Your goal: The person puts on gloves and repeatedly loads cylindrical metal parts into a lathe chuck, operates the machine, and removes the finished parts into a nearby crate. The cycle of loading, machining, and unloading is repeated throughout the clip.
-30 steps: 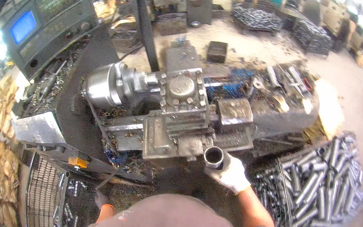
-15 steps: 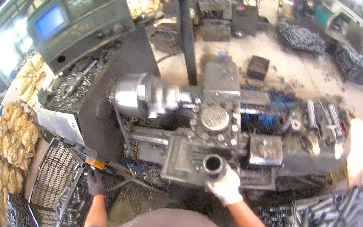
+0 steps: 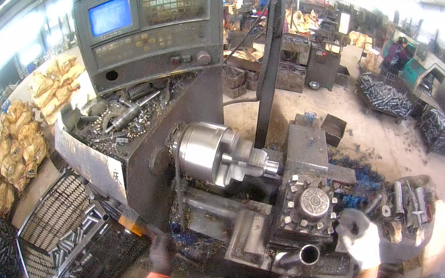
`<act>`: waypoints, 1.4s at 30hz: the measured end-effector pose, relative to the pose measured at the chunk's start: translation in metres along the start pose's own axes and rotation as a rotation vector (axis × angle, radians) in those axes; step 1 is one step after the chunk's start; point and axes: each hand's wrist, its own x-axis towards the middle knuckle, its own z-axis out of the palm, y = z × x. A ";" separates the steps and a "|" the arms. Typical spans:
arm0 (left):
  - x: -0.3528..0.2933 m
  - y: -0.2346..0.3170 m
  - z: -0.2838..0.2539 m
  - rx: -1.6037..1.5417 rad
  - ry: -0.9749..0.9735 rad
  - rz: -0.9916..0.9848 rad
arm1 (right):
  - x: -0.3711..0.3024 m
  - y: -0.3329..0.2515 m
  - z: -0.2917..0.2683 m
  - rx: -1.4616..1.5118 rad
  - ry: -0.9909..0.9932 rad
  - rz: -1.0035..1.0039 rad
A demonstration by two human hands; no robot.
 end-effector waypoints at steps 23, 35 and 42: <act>0.170 0.200 0.298 0.840 -0.512 0.883 | 0.285 -0.020 0.223 -0.336 -1.132 -0.422; 0.151 0.191 0.298 1.383 -0.297 1.387 | 0.308 -0.003 0.224 -0.321 -1.289 -0.371; 0.162 0.184 0.299 1.396 -0.271 1.288 | 0.274 -0.003 0.119 -0.993 -0.636 -0.454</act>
